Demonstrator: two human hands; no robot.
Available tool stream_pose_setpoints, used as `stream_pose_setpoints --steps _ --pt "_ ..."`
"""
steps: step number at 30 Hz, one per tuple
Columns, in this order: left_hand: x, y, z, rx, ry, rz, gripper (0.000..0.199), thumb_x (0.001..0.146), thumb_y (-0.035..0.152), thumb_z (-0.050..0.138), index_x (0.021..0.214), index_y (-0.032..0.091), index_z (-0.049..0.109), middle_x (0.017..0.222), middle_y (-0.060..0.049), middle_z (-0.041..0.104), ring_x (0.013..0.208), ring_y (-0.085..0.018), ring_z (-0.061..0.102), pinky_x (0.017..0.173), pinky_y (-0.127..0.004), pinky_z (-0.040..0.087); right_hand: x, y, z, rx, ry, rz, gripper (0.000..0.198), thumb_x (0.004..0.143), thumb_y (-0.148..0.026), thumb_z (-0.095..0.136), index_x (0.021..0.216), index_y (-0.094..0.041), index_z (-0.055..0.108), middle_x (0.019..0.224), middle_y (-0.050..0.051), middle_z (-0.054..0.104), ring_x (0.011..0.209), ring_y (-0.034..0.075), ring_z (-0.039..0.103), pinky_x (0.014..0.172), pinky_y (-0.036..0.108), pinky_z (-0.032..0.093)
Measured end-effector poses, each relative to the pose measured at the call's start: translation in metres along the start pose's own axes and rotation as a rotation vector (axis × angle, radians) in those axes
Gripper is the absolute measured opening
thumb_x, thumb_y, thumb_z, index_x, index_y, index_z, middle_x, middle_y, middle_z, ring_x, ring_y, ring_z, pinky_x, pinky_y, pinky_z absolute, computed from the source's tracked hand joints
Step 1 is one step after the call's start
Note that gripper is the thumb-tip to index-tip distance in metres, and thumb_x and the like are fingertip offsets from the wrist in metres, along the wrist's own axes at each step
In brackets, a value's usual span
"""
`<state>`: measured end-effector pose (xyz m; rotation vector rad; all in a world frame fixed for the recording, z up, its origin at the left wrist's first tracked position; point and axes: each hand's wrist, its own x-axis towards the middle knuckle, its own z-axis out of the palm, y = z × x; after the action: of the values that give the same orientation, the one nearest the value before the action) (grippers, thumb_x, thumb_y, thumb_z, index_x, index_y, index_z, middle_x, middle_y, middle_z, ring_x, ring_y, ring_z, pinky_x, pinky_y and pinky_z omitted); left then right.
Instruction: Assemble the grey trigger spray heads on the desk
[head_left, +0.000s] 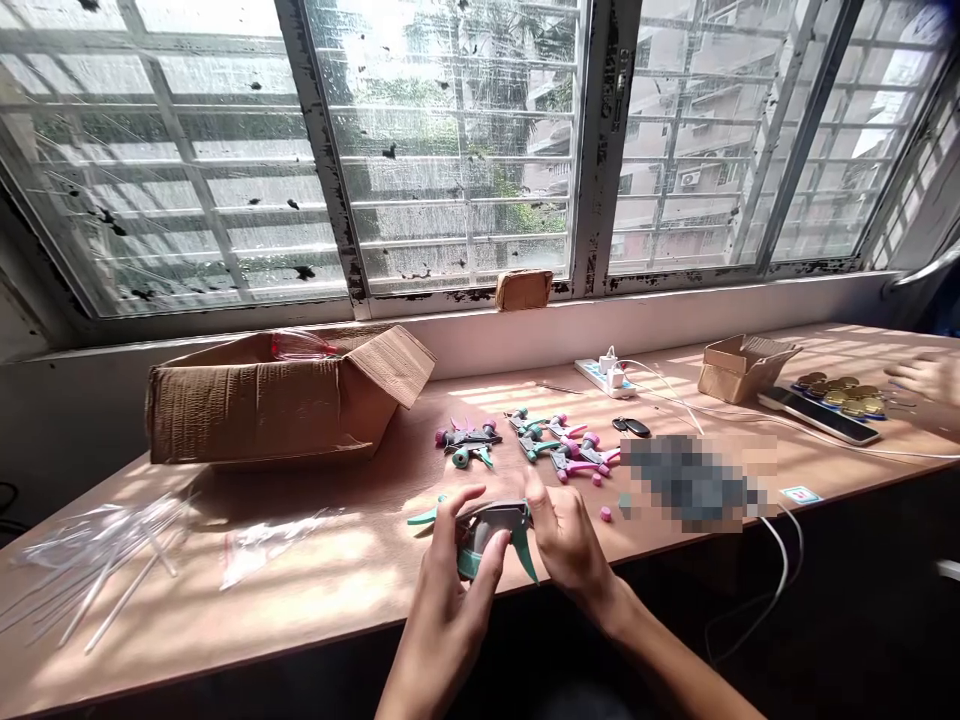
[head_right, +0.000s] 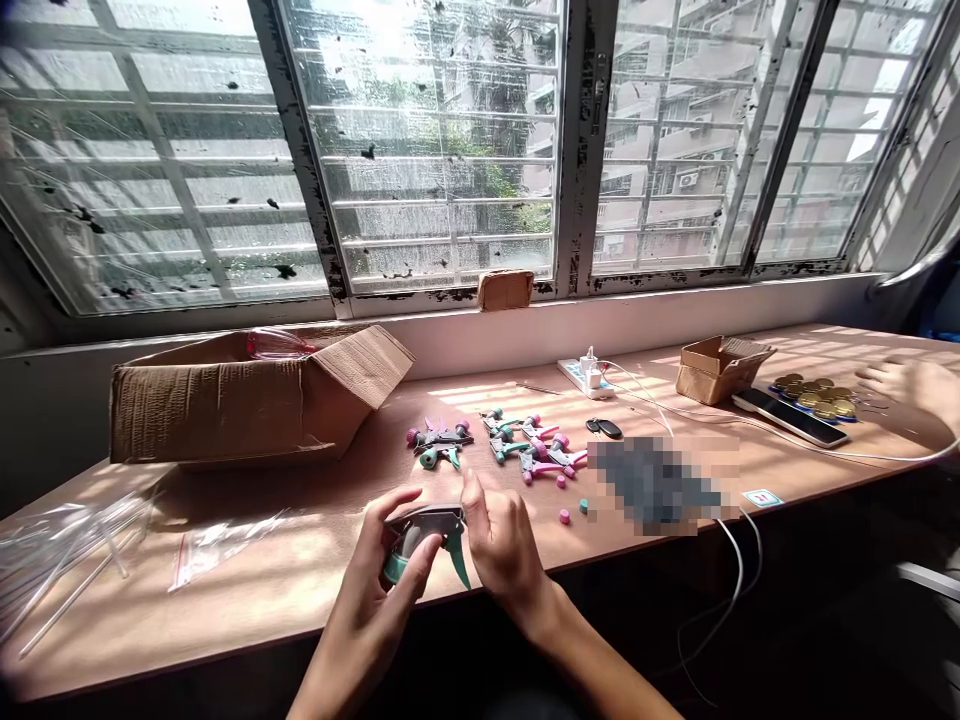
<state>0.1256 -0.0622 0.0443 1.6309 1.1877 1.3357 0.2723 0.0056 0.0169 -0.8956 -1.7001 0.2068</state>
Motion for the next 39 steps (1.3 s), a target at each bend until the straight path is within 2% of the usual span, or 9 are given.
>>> stream_pose_setpoints --steps 5,9,12,16,20,23,28,34,39 --pt "-0.003 0.011 -0.002 -0.264 -0.151 -0.242 0.054 0.093 0.051 0.064 0.139 0.032 0.041 0.086 0.003 0.059 0.049 -0.007 0.038 0.046 -0.018 0.028 -0.001 0.007 -0.013 -0.106 0.132 -0.32 0.055 0.107 -0.045 0.028 0.057 -0.024 0.036 0.05 -0.001 0.039 0.049 0.014 0.035 0.052 0.031 0.026" --pt "-0.002 0.003 0.003 -0.09 -0.023 -0.038 0.047 0.096 0.044 0.061 0.138 0.031 0.046 0.108 -0.004 0.062 0.084 -0.016 0.061 0.074 -0.025 0.049 0.002 0.009 -0.008 -0.08 0.078 -0.262 0.054 0.11 -0.033 0.022 0.061 -0.023 0.042 0.049 -0.002 0.039 0.044 0.013 0.037 0.048 0.029 0.028" --pt "0.002 -0.005 0.007 0.057 0.056 0.083 0.043 0.097 0.04 0.06 0.138 0.032 0.048 0.13 -0.006 0.058 0.113 -0.023 0.06 0.1 -0.034 0.045 0.006 0.006 -0.004 -0.051 -0.013 -0.179 0.053 0.111 -0.024 0.021 0.064 -0.021 0.044 0.046 -0.005 0.037 0.038 0.01 0.036 0.042 0.025 0.027" --pt "0.005 -0.002 0.006 -0.057 0.009 -0.052 0.054 0.094 0.046 0.063 0.142 0.03 0.045 0.107 -0.006 0.064 0.084 -0.02 0.063 0.072 -0.028 0.052 0.005 0.007 -0.009 -0.091 0.057 -0.214 0.052 0.11 -0.026 0.025 0.062 -0.02 0.043 0.05 -0.004 0.039 0.042 0.01 0.036 0.045 0.025 0.026" --pt "0.002 0.003 0.004 -0.299 -0.147 -0.218 0.065 0.092 0.051 0.066 0.147 0.029 0.038 0.077 0.004 0.053 0.05 -0.009 0.042 0.044 -0.018 0.032 0.003 0.013 -0.016 -0.116 0.165 -0.329 0.057 0.108 -0.046 0.026 0.056 -0.024 0.035 0.05 -0.002 0.037 0.048 0.013 0.033 0.051 0.03 0.025" --pt "0.004 -0.001 0.006 -0.25 -0.104 -0.166 0.061 0.091 0.049 0.066 0.144 0.029 0.042 0.083 0.002 0.056 0.055 -0.009 0.046 0.049 -0.02 0.038 0.004 0.016 -0.013 -0.106 0.138 -0.292 0.056 0.109 -0.045 0.024 0.057 -0.024 0.036 0.049 -0.003 0.037 0.045 0.013 0.034 0.049 0.03 0.025" --pt "0.013 -0.014 0.008 0.045 0.075 0.043 0.053 0.093 0.039 0.062 0.142 0.029 0.045 0.111 -0.006 0.061 0.096 -0.022 0.061 0.088 -0.034 0.048 0.005 0.013 0.002 -0.017 -0.068 -0.048 0.057 0.112 -0.034 0.014 0.061 -0.022 0.037 0.045 -0.006 0.035 0.036 0.009 0.037 0.04 0.023 0.026" --pt "0.009 0.0 0.001 -0.24 -0.098 -0.217 0.069 0.091 0.046 0.066 0.148 0.029 0.033 0.081 0.002 0.055 0.056 -0.011 0.045 0.046 -0.019 0.037 -0.001 0.013 -0.006 -0.145 0.096 -0.253 0.055 0.109 -0.039 0.025 0.059 -0.022 0.04 0.053 -0.001 0.044 0.048 0.014 0.042 0.051 0.029 0.031" --pt "0.006 0.003 0.007 -0.249 -0.089 -0.239 0.07 0.09 0.045 0.067 0.148 0.029 0.032 0.08 0.004 0.053 0.053 -0.009 0.041 0.045 -0.018 0.034 0.001 0.021 -0.009 -0.143 0.077 -0.261 0.054 0.109 -0.037 0.026 0.058 -0.023 0.038 0.05 -0.002 0.04 0.046 0.013 0.038 0.05 0.03 0.029"
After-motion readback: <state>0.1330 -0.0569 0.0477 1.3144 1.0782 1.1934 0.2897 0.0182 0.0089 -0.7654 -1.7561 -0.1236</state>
